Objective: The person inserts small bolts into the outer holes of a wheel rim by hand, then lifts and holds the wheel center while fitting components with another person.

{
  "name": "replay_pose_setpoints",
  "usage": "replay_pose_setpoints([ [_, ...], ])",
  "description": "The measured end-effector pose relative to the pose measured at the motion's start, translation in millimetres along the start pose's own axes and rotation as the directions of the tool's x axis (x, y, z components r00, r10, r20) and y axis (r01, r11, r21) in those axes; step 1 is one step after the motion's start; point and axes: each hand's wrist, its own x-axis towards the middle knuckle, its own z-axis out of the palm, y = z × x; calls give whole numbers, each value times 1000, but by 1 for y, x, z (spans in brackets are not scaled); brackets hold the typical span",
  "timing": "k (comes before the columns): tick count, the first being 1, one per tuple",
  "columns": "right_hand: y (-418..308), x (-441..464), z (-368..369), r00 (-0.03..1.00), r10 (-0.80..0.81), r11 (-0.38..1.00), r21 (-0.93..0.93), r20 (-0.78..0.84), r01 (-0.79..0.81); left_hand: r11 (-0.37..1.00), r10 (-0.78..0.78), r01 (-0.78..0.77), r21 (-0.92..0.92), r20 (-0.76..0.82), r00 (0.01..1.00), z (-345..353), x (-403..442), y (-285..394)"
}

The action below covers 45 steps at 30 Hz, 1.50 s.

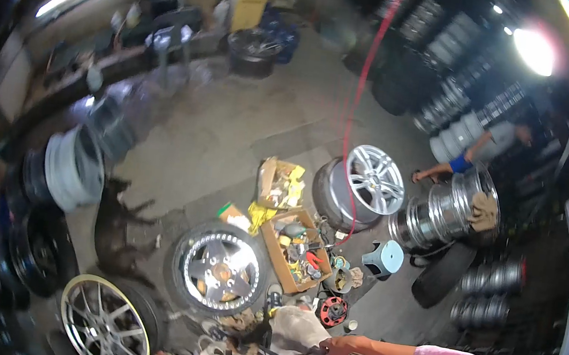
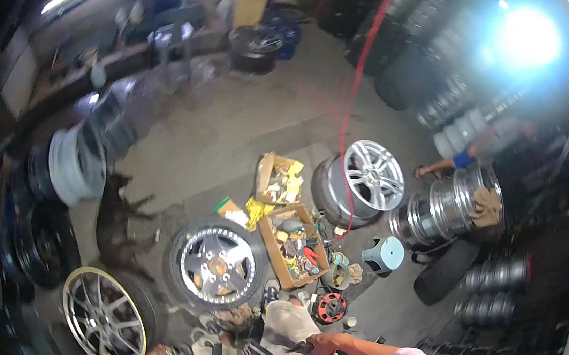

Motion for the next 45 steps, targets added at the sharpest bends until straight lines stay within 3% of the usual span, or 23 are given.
replay_pose_setpoints([
  [6, -11, 88, -47, 984, -57, 995, -70, 170, 70, 996, -3, -18, 85, 235, 972, -7, -82, -114],
  [10, 30, 219, -107, 816, -382, 922, -245, -433, 301, 890, 107, 85, 449, -384, 917, -43, -44, -204],
  [11, 45, 253, -129, 755, -355, 915, -370, -551, 160, 813, 122, 218, 539, -525, 843, -60, -20, -202],
  [12, 27, 264, -159, 756, -285, 945, -306, -589, 118, 749, 137, 307, 588, -590, 796, -83, 2, -191],
  [13, 73, 310, -172, 650, -491, 779, -626, -580, 30, 785, 194, 272, 557, -637, 746, -104, 27, -193],
  [14, 77, 331, -190, 667, -429, 776, -626, -610, -73, 816, 224, 217, 536, -638, 737, -125, 48, -186],
  [15, 79, 353, -208, 338, -756, 617, -783, -560, 83, 867, 142, 227, 443, -657, 741, -142, 67, -159],
  [16, 78, 372, -219, 330, -723, 677, -718, -607, 164, 851, 219, 196, 487, -670, 709, -153, 89, -149],
  [17, 72, 385, -230, 460, -598, 794, -563, -657, 228, 860, 286, 102, 500, -638, 715, -162, 112, -142],
  [18, 65, 399, -242, 285, -852, 476, -876, -440, 71, 890, 351, -81, 448, -563, 748, -167, 132, -130],
  [19, 52, 412, -247, 568, -475, 859, -494, -672, 134, 965, 247, -257, 44, -472, 846, -157, 151, -131],
  [20, 68, 434, -254, 610, -461, 860, -494, -644, 127, 919, 283, -335, -207, -246, 927, -137, 160, -115],
  [21, 82, 455, -255, 504, -532, 830, -538, -680, 151, 788, 614, -606, -114, 57, 787, -115, 179, -123],
  [23, 48, 461, -258, 571, -336, 940, -299, -749, 162, 904, 419, -410, -121, 440, 794, -41, 164, -130],
  [24, 61, 482, -257, 417, -456, 890, -394, -786, 230, 945, 322, -293, -149, 589, 741, -2, 156, -142],
  [25, 74, 496, -251, 428, -388, 921, -333, -816, 200, 973, 230, -171, -155, 721, 654, 25, 151, -156],
  [28, 64, 505, -231, 404, -257, 958, -175, -878, 229, 877, 442, -481, -22, 433, 786, 46, 162, -190],
  [30, 81, 511, -232, 490, -236, 970, -174, -839, 169, 903, 344, -430, 20, 567, 749, 42, 178, -196],
  [32, 86, 520, -245, 277, -400, 886, -291, -874, 362, 873, 418, -481, 79, 387, 822, 51, 184, -206],
  [33, 71, 505, -247, 312, -326, 921, -226, -892, 316, 868, 419, -487, 99, 380, 825, 46, 189, -203],
  [35, 71, 498, -257, 233, -340, 915, -263, -911, 307, 928, 66, -262, 263, 578, 813, 33, 200, -188],
  [38, 71, 491, -262, 85, -403, 857, -343, -911, 383, 739, 210, -334, 585, 271, 939, 75, 192, -223],
  [45, 79, 484, -255, 140, -426, 818, -315, -894, 481, 459, 185, -186, 869, 111, 976, 107, 213, -196],
])
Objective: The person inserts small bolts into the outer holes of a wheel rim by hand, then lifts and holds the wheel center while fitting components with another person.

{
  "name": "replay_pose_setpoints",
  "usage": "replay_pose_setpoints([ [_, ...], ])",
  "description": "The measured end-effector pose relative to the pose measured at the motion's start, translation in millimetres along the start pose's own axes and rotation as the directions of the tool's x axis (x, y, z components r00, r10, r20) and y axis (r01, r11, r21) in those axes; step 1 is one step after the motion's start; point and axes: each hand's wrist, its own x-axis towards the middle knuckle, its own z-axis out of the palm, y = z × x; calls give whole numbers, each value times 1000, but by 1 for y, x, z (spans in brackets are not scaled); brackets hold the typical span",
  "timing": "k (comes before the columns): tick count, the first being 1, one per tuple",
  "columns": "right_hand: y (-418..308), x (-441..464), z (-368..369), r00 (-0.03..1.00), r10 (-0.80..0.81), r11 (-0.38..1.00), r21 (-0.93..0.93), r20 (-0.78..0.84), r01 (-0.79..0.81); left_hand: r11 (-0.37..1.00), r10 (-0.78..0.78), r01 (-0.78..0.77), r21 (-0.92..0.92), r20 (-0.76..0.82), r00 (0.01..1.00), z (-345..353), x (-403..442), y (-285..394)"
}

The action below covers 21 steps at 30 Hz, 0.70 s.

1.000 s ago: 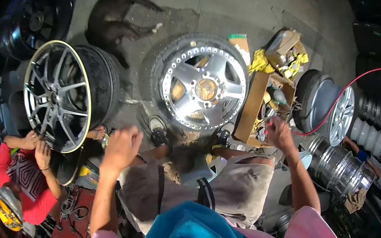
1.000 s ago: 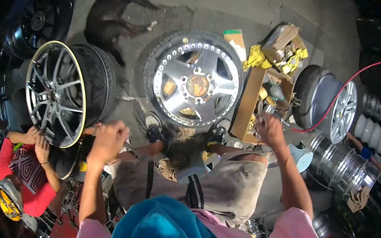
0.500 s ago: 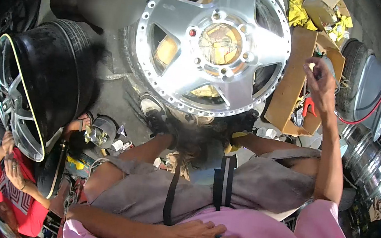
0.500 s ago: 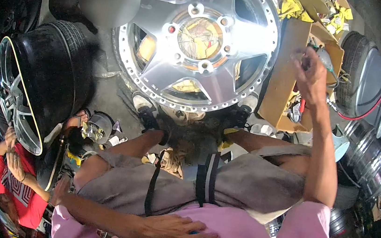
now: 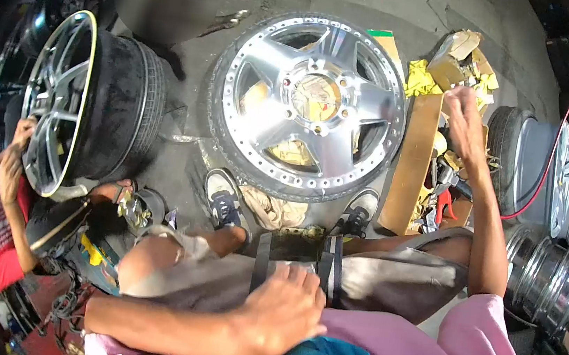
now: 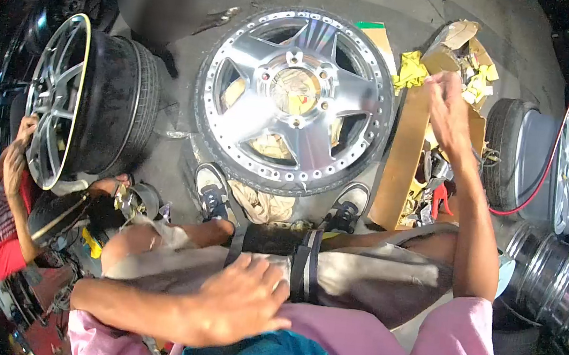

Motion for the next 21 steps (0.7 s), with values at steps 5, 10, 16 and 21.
replay_pose_setpoints([
  [5, 21, -32, -7, 991, -124, 992, 43, 50, 122, 986, -1, 12, -168, 64, 998, 22, 39, -4],
  [10, 13, -58, -41, 971, -210, 966, 128, -112, 223, 990, -86, 84, 115, 13, 996, 37, 64, 16],
  [16, -22, -75, -79, 957, -80, 946, 282, -277, 160, 972, -115, 134, 193, -109, 987, 54, 76, 59],
  [21, -50, -80, -83, 975, -84, 922, 354, -207, 155, 978, -185, 188, 95, -40, 982, 46, 82, 54],
])
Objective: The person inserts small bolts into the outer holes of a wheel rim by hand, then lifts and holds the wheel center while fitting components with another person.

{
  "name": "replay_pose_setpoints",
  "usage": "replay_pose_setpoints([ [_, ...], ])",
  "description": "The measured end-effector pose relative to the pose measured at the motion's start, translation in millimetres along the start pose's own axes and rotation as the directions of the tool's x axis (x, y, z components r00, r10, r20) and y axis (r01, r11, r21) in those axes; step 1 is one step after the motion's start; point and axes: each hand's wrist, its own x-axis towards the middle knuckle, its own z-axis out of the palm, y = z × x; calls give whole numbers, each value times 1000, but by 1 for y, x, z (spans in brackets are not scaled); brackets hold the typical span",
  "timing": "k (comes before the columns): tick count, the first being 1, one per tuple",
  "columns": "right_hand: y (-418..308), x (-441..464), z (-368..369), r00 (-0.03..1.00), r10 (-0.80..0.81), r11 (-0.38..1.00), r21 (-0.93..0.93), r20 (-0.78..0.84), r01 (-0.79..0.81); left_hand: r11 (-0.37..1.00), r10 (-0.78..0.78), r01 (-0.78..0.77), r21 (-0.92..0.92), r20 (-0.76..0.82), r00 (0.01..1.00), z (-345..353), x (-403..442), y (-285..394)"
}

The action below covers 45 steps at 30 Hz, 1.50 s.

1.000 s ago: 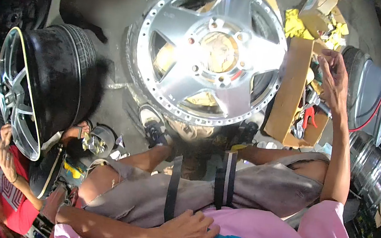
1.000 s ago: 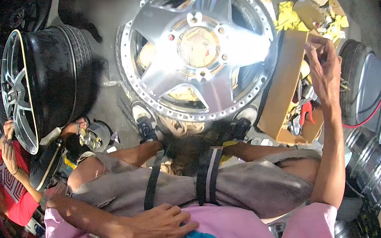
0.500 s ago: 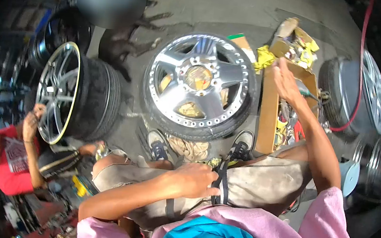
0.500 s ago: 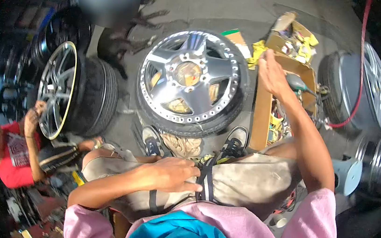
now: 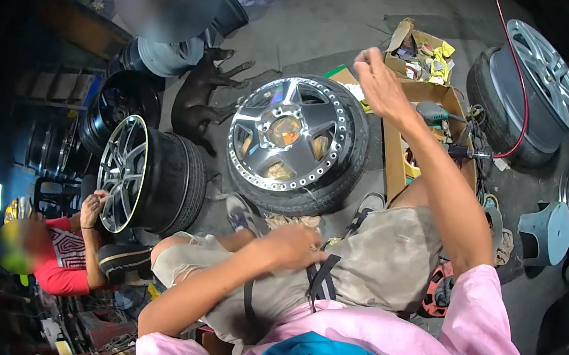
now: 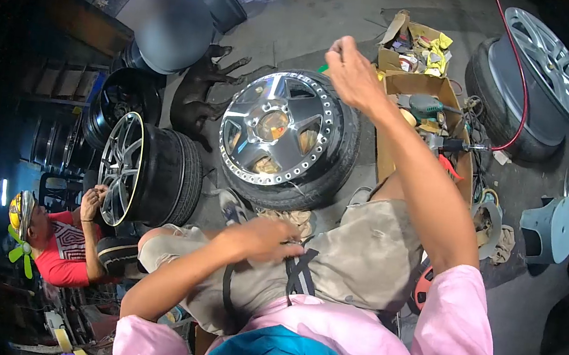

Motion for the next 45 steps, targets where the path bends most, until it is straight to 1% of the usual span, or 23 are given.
replay_pose_setpoints([
  [2, -8, -2, 5, 997, -10, 1000, 18, 74, 9, 983, -175, 173, 57, 41, 984, -7, 10, -31],
  [4, -1, -1, 12, 996, -57, 998, 31, 68, 55, 970, -141, 184, 160, -249, 958, 1, 17, -88],
  [6, -1, -4, 10, 994, -87, 996, 22, 72, 86, 917, -99, 238, 321, -393, 914, -4, 23, -129],
  [9, 2, -15, 9, 998, -4, 998, -65, 58, 8, 863, 32, 198, 464, -442, 897, -6, 32, -180],
  [12, 47, -31, 19, 998, 59, 986, -161, 28, -54, 773, -28, 248, 583, -360, 933, 12, 58, -219],
  [13, 88, -39, 41, 833, -546, 754, -489, -95, 439, 794, -18, 251, 554, -391, 920, 20, 65, -227],
  [14, 61, -54, 28, 962, -231, 902, -339, 145, 267, 825, -15, 255, 505, -432, 902, 28, 75, -239],
  [16, 65, -73, 51, 975, -204, 939, -264, 89, 220, 873, 65, 173, 455, -462, 884, 24, 74, -235],
  [18, 47, -85, 78, 992, 124, 991, 47, 21, -125, 874, 173, 98, 476, -494, 852, 22, 73, -231],
  [20, 43, -98, 115, 982, -40, 985, -170, -186, 9, 880, 77, 158, 449, -462, 883, 16, 73, -229],
  [23, 45, -133, 170, 958, 262, 952, 193, -118, -237, 882, 30, 193, 430, -460, 887, 13, 76, -221],
  [25, 58, -158, 191, 951, 306, 928, 235, -35, -290, 877, 11, 218, 428, -472, 882, 16, 77, -220],
  [27, 113, -192, 232, 941, 337, 909, 277, -46, -312, 828, 178, 213, 519, -604, 777, 33, 81, -228],
  [28, 124, -210, 247, 930, 365, 884, 328, -37, -334, 851, 131, 201, 486, -567, 813, 31, 83, -220],
  [29, 132, -227, 260, 919, 393, 856, 377, -29, -354, 881, -73, 272, 387, -458, 886, 21, 88, -204],
  [31, 143, -246, 248, 927, 375, 860, 375, -4, -346, 892, -2, 244, 380, -537, 844, 24, 100, -186],
  [33, 146, -248, 247, 918, 396, 875, 317, -31, -367, 920, 117, 183, 346, -690, 715, 40, 127, -190],
  [34, 134, -244, 235, 861, 509, 816, 310, 13, -487, 946, -126, 270, 179, -565, 816, 31, 134, -173],
  [36, 109, -234, 213, 788, 613, 743, 298, 57, -599, 947, -131, 283, 150, -626, 769, 25, 138, -154],
  [38, 101, -228, 201, 674, 713, 528, 484, 194, -698, 952, -121, 270, 144, -633, 765, 23, 135, -153],
  [40, 109, -224, 205, 686, 707, 539, 496, 172, -681, 955, -111, 259, 146, -633, 766, 22, 130, -154],
  [42, 110, -220, 213, 857, 516, 747, 499, -17, -440, 999, -54, 38, -39, -720, 692, 20, 119, -154],
  [45, 107, -215, 222, 828, 561, 722, 495, -9, -483, 1000, 17, -3, 19, -767, 641, 14, 111, -138],
])
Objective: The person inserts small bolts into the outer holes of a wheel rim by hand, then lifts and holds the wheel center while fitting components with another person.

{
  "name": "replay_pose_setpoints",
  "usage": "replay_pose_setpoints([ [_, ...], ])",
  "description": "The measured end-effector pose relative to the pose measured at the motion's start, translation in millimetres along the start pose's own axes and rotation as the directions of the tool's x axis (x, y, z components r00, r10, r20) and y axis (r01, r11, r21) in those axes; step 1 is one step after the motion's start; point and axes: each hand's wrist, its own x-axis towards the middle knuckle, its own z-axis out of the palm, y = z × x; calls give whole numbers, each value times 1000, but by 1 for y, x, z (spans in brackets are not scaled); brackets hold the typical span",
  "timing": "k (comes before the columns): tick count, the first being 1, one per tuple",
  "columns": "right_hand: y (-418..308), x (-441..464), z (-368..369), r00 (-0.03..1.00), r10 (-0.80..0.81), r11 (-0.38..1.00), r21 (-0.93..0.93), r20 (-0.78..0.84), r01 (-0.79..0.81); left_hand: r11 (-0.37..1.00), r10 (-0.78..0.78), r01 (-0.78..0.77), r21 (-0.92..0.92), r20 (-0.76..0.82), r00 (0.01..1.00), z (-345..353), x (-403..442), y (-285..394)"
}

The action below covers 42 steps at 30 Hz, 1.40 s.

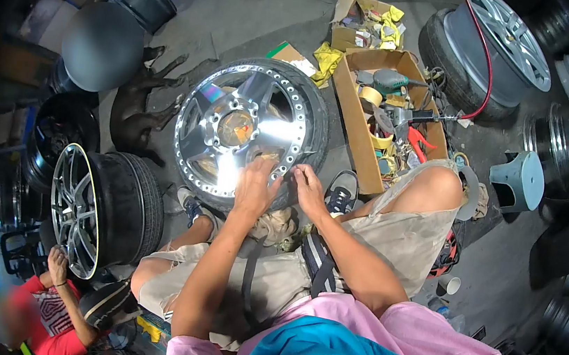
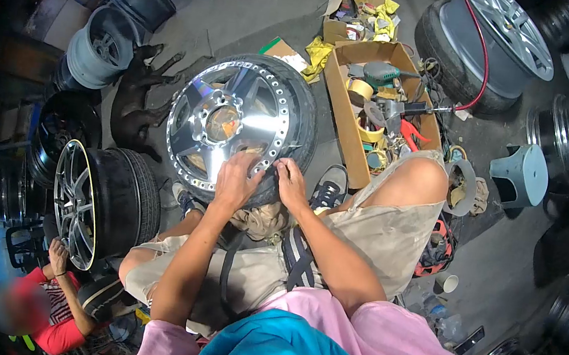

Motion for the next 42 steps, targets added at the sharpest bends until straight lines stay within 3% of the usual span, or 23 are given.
replay_pose_setpoints([
  [1, 4, 1, 2, 1000, 4, 998, -69, -20, -5, 999, 40, -40, -13, -12, 999, -1, 1, 3],
  [5, 19, 7, 11, 998, -49, 999, 6, -49, 50, 997, 69, -69, 31, 3, 998, 9, 4, 3],
  [8, 21, 6, 13, 993, -96, 994, -60, -71, 92, 995, 50, -51, 81, 12, 999, 14, 8, 4],
  [11, 8, 2, 13, 996, -35, 999, 16, -76, 36, 978, 141, -134, 160, -37, 989, 18, 10, 5],
  [16, 13, 2, 15, 992, 127, 981, 146, 19, -128, 969, 230, -238, 69, 107, 967, 11, -9, 2],
  [23, 20, 1, 17, 983, 179, 944, 287, -43, -160, 978, 198, -203, 48, 92, 976, 20, -20, 5],
  [25, 22, 4, 16, 980, 195, 954, 239, -43, -179, 926, 299, -328, 187, 167, 940, 18, -25, 9],
  [29, 6, -3, 10, 970, 242, 943, 234, 10, -237, 916, 283, -329, 228, 213, 935, 23, -38, 10],
  [31, 12, -2, 9, 972, 235, 953, 192, 21, -234, 961, 250, -276, 6, 406, 879, 38, -67, -7],
  [33, 10, -3, 9, 955, 294, 924, 246, 39, -294, 938, 275, -345, -10, 626, 730, 57, -132, -9],
  [34, 9, -4, 9, 933, 355, 885, 304, 52, -353, 937, 278, -348, -14, 633, 723, 61, -136, -15],
  [36, 16, -5, 13, 951, 308, 922, 250, -12, -296, 989, -52, -87, 119, 835, 548, 35, -127, 7],
  [37, 20, -6, 18, 969, 241, 956, 185, -57, -227, 999, -9, -23, 37, 684, 729, 18, -114, 10],
  [38, 35, -4, 25, 974, 200, 972, 142, -107, -185, 998, -67, 46, 51, 564, 823, 3, -99, 11],
  [39, 32, -5, 26, 977, 195, 974, 138, -92, -181, 989, -142, 140, 45, 536, 832, -11, -81, 11],
  [41, 24, -7, 22, 963, 262, 952, 179, -69, -247, 983, -164, 181, 4, 442, 882, -12, -67, -8],
  [42, 27, -5, 22, 971, 234, 958, 183, -54, -221, 941, -275, 331, -62, 429, 861, -7, -62, -19],
])
